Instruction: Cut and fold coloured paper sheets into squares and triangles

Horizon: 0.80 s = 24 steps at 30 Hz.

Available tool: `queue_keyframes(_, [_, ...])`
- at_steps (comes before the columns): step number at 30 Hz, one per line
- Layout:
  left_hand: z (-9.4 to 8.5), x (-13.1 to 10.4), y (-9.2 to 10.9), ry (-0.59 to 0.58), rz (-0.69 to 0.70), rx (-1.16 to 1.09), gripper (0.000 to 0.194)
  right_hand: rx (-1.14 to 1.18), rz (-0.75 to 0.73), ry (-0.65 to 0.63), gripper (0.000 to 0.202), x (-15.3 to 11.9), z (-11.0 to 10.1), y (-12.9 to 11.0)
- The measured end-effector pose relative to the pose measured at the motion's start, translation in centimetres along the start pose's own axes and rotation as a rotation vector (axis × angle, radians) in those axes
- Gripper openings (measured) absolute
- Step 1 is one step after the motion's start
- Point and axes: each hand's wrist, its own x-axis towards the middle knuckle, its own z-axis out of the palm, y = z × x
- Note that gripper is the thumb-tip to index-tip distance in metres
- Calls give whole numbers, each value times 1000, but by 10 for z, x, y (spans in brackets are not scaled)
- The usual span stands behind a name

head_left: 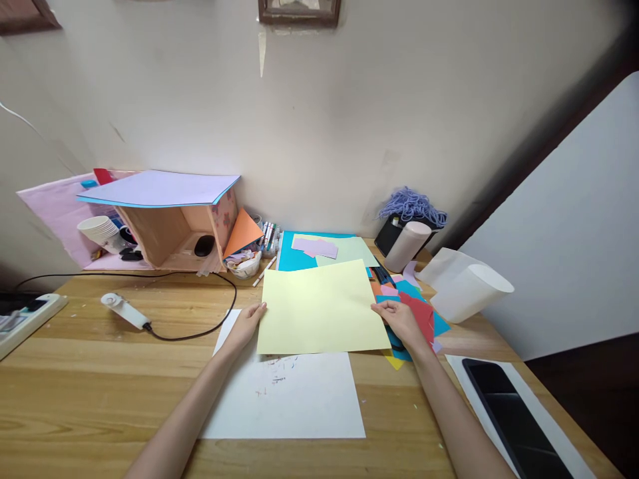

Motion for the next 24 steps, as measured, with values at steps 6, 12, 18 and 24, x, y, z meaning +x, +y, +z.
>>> queue_keyframes(6, [5, 11, 1, -7, 31, 6, 40, 20, -49, 86, 29, 10, -9, 6])
queue_keyframes(12, [13, 70, 14, 151, 82, 55, 32, -27, -107, 142, 34, 40, -8, 7])
queue_keyframes(18, [21, 110, 19, 269, 67, 65, 20, -171, -126, 158, 28, 76, -4, 7])
queue_keyframes(24, [16, 111, 22, 245, 25, -3, 28, -234, -170, 164, 27, 93, -7, 7])
